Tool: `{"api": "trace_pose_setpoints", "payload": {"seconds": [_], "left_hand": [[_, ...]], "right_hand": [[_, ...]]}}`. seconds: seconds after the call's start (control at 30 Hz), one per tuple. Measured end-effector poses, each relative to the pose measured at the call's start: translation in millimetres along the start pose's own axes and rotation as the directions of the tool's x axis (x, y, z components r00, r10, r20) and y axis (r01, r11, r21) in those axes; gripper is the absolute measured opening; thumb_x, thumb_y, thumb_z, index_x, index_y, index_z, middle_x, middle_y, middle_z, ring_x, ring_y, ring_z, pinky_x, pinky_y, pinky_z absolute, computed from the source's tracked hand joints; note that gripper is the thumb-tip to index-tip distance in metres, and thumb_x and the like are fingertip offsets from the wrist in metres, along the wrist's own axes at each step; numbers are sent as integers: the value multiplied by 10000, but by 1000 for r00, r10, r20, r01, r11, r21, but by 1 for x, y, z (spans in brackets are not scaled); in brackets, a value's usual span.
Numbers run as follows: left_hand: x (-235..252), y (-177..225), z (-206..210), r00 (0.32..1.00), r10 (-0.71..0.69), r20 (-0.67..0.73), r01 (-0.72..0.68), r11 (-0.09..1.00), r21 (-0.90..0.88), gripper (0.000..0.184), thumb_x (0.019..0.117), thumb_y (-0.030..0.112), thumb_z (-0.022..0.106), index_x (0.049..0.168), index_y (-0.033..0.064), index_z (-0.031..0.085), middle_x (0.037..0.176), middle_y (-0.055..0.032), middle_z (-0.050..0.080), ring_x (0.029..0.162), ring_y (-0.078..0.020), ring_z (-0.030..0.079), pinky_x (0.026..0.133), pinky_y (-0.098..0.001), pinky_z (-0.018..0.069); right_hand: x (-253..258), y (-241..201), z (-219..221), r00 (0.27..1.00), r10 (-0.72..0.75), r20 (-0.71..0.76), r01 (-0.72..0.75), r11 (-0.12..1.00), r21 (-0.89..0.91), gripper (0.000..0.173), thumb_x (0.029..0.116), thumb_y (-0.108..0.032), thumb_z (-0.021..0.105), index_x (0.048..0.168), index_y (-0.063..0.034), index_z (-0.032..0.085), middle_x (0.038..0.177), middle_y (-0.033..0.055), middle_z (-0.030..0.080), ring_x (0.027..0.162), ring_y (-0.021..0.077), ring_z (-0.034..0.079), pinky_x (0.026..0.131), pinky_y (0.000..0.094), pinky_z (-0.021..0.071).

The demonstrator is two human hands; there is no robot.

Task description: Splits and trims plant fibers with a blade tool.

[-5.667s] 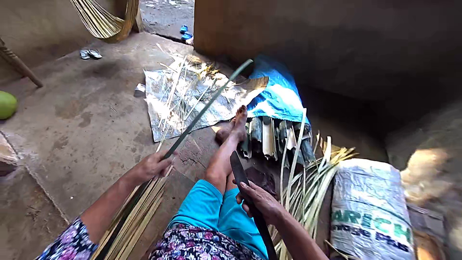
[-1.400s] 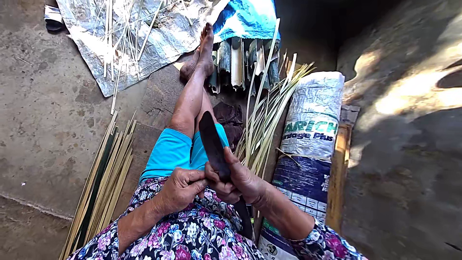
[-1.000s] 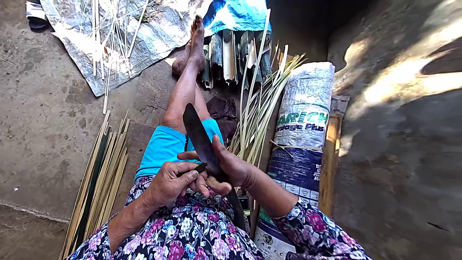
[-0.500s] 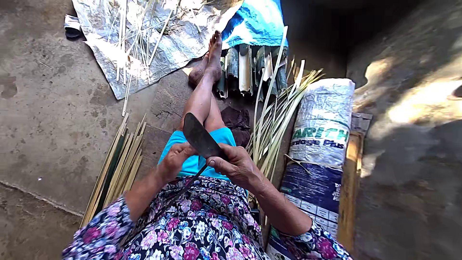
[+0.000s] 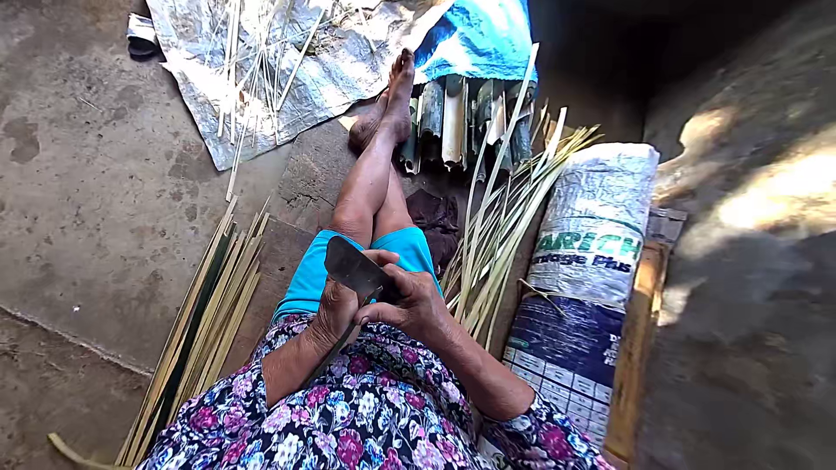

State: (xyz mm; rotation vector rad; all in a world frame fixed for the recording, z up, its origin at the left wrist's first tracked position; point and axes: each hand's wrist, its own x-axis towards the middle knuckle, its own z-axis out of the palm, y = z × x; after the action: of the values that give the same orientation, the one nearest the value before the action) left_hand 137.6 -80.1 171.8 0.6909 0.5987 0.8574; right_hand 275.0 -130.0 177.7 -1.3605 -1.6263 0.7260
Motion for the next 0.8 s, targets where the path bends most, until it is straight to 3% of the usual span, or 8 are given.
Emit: {"api": "trace_pose_setpoints", "payload": {"seconds": [0.17,0.33,0.47,0.53,0.6,0.67,0.73,0.8], "left_hand": [[7,-10,-6,983,88,162,-85,996,-29,594,1017,650,374,730,214,658,1001,28,710,995,-86,657,855,-258,535],[6,-6,0,981,84,176,-67,993,-97,642,1010,676,331,613,223,550,732,74,623,792,-55,637,760,-224,530],[2,0,0,994,78,81,-74,996,-55,627,1037,641,295,628,230,532,684,80,577,746,-60,608,771,-232,523],[2,5,-5,996,81,30,-83,995,50,617,1055,624,242,648,249,516,693,90,574,765,-58,603,819,-258,523],[9,12,-16,992,97,-81,-85,987,139,632,1049,647,192,650,288,527,702,119,590,810,-50,616,876,-293,514],[18,20,-34,950,65,-306,-36,994,99,688,1045,653,134,600,272,497,651,104,583,776,-70,621,884,-326,519],[25,28,-59,839,-2,-544,-20,999,-35,685,1064,616,143,587,228,446,588,64,545,675,-102,620,791,-328,559],[26,34,-78,749,-58,-660,-55,987,-149,675,1068,614,184,589,206,428,550,39,525,607,-132,619,727,-349,581]], "right_hand": [[-1,-7,-3,997,60,49,-63,995,78,516,852,-542,771,921,-32,723,733,-26,664,692,-39,584,643,185,497],[3,-13,-11,981,46,189,-68,991,115,457,866,-543,748,759,-101,708,621,-96,583,599,-70,507,552,168,408],[0,-12,-4,984,36,177,-57,992,114,469,882,-545,729,757,-94,692,611,-89,559,591,-63,500,544,165,402],[-5,-12,4,996,6,84,-14,996,94,460,918,-487,722,741,-65,673,602,-50,551,576,-31,491,543,177,396],[-12,-12,11,997,-55,-63,55,998,7,471,948,-439,714,703,-46,634,600,3,556,565,24,495,541,205,393],[-19,-10,11,979,-84,-188,79,996,-32,429,953,-392,721,726,-32,671,633,40,617,595,57,556,576,226,443],[-20,-6,5,961,-52,-270,56,998,10,346,961,-336,722,794,-33,699,699,26,663,665,25,611,635,197,516],[-15,-1,0,938,-12,-346,22,999,25,327,944,-312,746,775,-41,674,699,-3,659,661,-4,616,624,181,530]]}}
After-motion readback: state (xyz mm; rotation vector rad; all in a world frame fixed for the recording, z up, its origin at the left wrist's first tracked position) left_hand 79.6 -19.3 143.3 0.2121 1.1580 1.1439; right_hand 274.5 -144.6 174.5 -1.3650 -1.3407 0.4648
